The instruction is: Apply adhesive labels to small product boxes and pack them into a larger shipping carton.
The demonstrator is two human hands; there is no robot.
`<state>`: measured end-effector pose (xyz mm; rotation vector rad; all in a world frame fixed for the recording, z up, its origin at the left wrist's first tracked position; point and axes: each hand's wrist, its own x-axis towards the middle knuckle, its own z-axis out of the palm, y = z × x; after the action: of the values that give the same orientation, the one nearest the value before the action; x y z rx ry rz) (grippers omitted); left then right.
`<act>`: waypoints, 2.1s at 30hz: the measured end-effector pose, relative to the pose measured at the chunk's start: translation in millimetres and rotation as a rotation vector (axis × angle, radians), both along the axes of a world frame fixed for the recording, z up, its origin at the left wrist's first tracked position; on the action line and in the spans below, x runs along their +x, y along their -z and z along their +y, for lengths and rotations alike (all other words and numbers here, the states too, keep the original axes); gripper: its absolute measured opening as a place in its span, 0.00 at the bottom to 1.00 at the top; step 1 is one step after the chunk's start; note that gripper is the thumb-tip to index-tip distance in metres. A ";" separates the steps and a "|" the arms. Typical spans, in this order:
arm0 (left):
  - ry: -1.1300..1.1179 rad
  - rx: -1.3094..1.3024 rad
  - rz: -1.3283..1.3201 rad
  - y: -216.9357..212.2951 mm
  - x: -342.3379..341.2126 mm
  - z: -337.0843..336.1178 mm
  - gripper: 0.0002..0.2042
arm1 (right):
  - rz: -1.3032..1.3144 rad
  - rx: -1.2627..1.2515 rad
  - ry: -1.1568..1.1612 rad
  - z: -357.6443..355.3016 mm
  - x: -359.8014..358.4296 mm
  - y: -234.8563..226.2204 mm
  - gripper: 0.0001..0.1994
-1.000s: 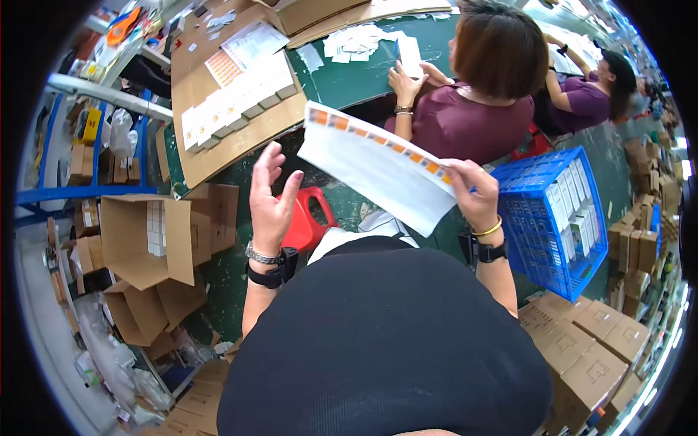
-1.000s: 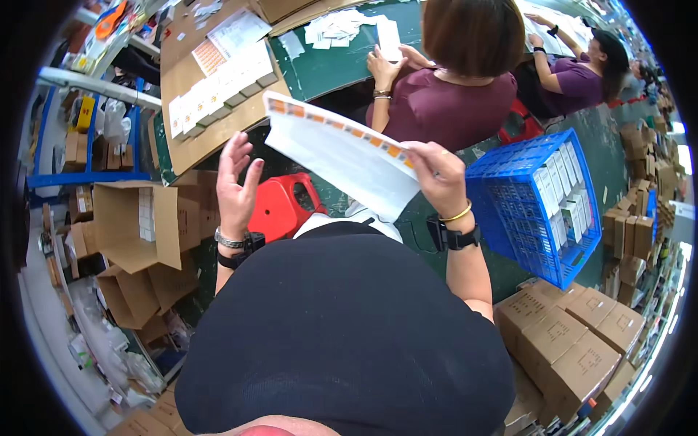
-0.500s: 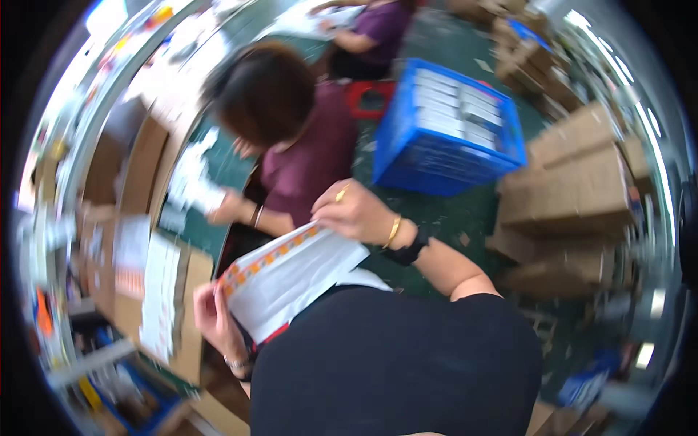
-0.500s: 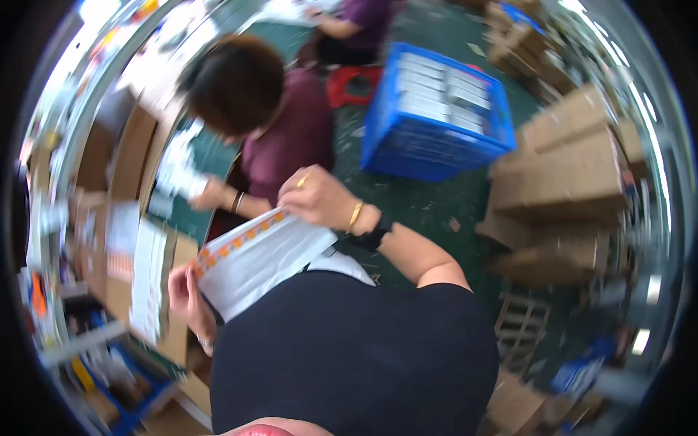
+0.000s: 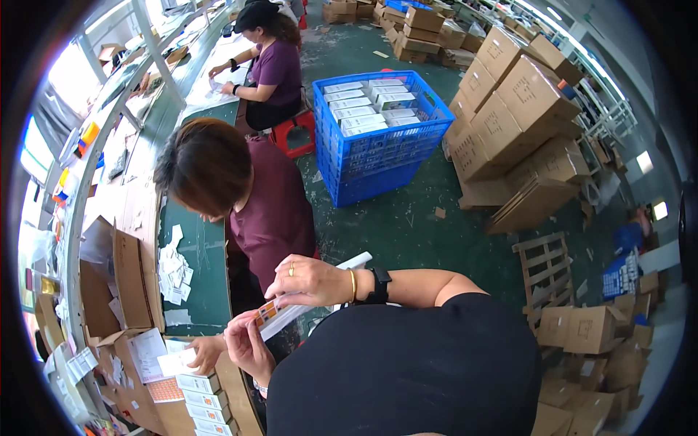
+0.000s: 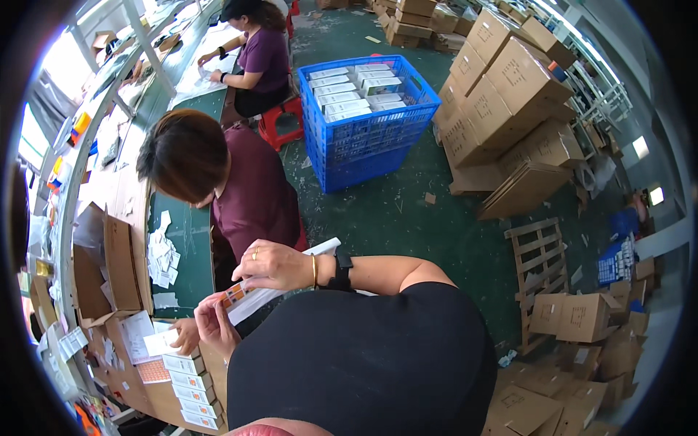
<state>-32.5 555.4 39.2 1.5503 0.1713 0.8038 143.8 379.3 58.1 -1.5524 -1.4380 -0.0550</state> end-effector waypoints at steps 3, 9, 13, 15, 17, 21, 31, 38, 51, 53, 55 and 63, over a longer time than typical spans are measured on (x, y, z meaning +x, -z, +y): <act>0.004 0.008 0.084 4.3 -10.3 6.9 0.02 | -0.009 -0.021 -0.023 1.9 -1.9 -2.1 0.11; -0.237 -0.015 0.145 15.7 -50.7 6.9 0.02 | -0.138 -0.001 -0.150 34.6 -1.6 3.7 0.07; -0.353 0.008 0.291 -33.8 -37.9 -7.7 0.15 | -0.253 -0.004 -0.226 57.5 5.1 -9.5 0.05; -0.373 0.045 0.249 -14.8 -57.2 -0.5 0.08 | -0.147 -0.036 -0.332 68.3 6.5 -16.3 0.06; -0.497 0.054 0.286 -17.6 -75.5 -9.2 0.05 | -0.085 -0.047 -0.472 82.0 -5.0 -6.0 0.06; -0.623 -0.019 0.308 -7.5 -118.0 -26.7 0.04 | -0.062 -0.082 -0.603 109.5 -28.8 4.8 0.04; -0.592 -0.165 0.269 16.8 -161.6 25.7 0.04 | -0.081 -0.087 -0.597 160.2 -87.8 20.3 0.07; -0.418 -0.110 0.321 89.5 -217.5 113.9 0.06 | 0.026 -0.047 -0.437 222.3 -158.4 100.1 0.11; -0.465 -0.235 0.276 249.6 -331.2 178.7 0.05 | 0.093 0.053 -0.500 306.3 -286.0 268.5 0.12; -0.492 -0.312 0.197 266.4 -349.6 174.1 0.06 | 0.079 0.095 -0.515 305.5 -307.0 287.1 0.12; -0.499 -0.300 0.187 286.9 -369.3 170.1 0.06 | 0.060 0.105 -0.539 302.9 -326.0 302.5 0.13; -0.657 -0.161 0.174 301.4 -445.9 164.7 0.07 | 0.199 0.068 -0.404 276.3 -354.3 284.7 0.17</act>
<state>-478.4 720.1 -262.2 1.4155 0.8852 1.1262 -210.5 655.7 -226.6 -1.1536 -1.5447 0.2809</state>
